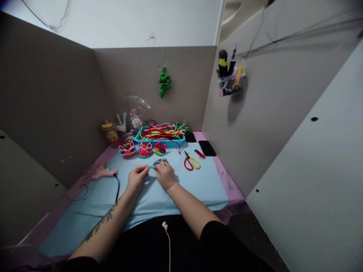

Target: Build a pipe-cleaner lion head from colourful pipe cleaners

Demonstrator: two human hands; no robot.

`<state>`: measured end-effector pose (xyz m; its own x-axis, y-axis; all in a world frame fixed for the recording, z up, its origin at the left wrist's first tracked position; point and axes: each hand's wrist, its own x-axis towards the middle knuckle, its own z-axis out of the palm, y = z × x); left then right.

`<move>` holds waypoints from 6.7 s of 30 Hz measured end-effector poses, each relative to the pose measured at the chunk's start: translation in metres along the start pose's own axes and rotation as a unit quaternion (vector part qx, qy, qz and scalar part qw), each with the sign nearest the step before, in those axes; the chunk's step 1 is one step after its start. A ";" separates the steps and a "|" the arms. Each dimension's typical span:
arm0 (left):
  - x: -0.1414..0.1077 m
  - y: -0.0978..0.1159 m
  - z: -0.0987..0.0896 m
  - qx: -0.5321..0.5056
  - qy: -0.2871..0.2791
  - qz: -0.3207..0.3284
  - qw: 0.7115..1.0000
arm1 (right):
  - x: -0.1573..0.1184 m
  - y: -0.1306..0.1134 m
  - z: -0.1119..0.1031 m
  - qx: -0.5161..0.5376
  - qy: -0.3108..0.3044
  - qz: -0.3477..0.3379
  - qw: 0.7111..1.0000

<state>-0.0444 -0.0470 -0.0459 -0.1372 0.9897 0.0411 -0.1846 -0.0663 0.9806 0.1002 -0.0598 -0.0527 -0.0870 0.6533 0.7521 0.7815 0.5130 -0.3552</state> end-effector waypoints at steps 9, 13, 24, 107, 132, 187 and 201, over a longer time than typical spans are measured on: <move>0.000 0.000 0.000 -0.014 -0.018 0.009 1.000 | 0.000 0.002 0.002 0.017 0.002 0.003 1.000; -0.001 0.002 -0.001 0.023 -0.003 0.030 0.999 | 0.000 0.001 0.002 0.046 -0.003 0.006 0.999; 0.011 -0.014 -0.009 -0.038 0.000 0.049 0.998 | 0.000 0.000 0.000 0.130 0.006 0.036 0.991; 0.003 0.001 -0.006 0.013 0.012 0.047 0.999 | 0.002 0.002 0.000 0.076 0.008 0.012 0.997; -0.002 0.005 0.001 -0.111 -0.070 -0.008 0.991 | -0.001 0.000 0.003 0.114 -0.014 0.006 0.993; -0.002 -0.003 -0.003 0.064 -0.082 0.076 0.992 | -0.001 0.096 -0.061 -0.193 -0.099 0.409 0.886; -0.008 -0.001 0.003 0.070 -0.148 0.104 0.981 | -0.013 0.028 -0.038 0.171 -0.075 0.042 0.982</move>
<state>-0.0403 -0.0541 -0.0468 0.1341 0.9516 0.2764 -0.0433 -0.2731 0.9610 0.1471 -0.0754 -0.0513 -0.1416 0.7624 0.6314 0.5389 0.5944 -0.5968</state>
